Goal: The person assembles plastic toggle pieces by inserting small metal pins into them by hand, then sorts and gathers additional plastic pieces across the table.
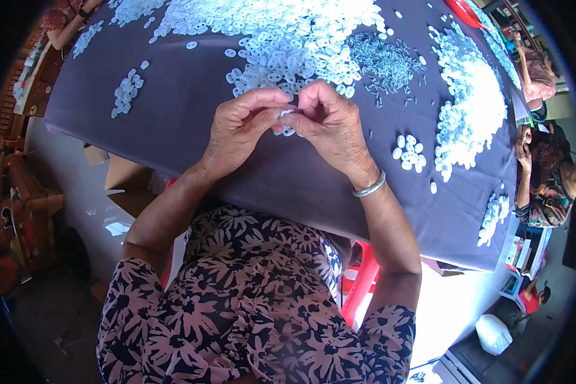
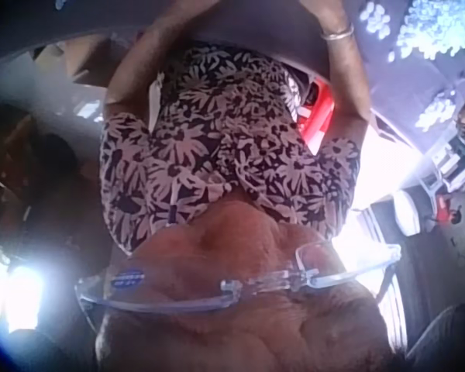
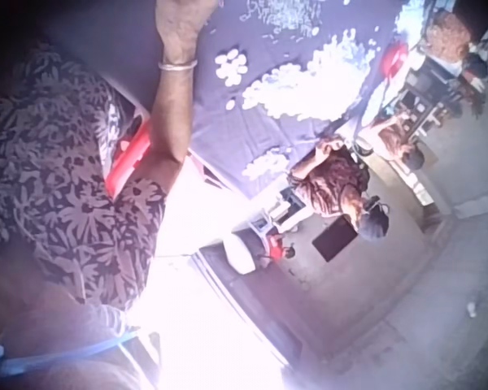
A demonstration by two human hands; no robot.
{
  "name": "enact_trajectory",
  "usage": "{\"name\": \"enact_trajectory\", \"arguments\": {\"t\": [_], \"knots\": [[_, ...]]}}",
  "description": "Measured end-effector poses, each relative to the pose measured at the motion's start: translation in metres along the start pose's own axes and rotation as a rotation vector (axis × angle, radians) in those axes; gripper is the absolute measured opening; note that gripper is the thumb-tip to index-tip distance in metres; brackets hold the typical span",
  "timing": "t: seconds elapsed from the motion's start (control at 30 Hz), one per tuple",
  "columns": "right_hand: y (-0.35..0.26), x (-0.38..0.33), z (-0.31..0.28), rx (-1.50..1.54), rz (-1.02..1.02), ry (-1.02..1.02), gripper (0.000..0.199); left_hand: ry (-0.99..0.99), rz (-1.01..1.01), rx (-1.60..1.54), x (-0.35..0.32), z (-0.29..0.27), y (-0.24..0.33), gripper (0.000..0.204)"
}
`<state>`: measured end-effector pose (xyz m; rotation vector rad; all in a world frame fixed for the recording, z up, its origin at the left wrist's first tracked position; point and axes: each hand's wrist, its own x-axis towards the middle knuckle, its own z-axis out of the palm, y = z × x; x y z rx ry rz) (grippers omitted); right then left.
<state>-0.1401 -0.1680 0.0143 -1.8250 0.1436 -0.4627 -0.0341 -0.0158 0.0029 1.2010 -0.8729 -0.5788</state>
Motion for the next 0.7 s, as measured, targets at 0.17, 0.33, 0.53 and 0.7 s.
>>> {"name": "enact_trajectory", "arguments": {"t": [0.17, 0.33, 0.53, 0.7], "knots": [[-0.003, 0.001, 0.004, -0.105, -0.120, 0.068, 0.017, -0.021, -0.194, -0.132, 0.001, -0.002, 0.010, 0.029], [-0.016, 0.000, 0.005, -0.458, -0.323, 0.061, 0.017, 0.008, -0.284, -0.163, 0.001, -0.003, 0.007, 0.026], [-0.016, 0.001, 0.007, -0.472, -0.365, 0.084, 0.019, 0.008, -0.188, -0.107, 0.002, -0.004, 0.003, 0.022], [-0.006, 0.001, 0.004, -0.382, -0.281, 0.094, 0.015, 0.020, 0.099, 0.201, -0.001, 0.000, -0.003, 0.024]]}}
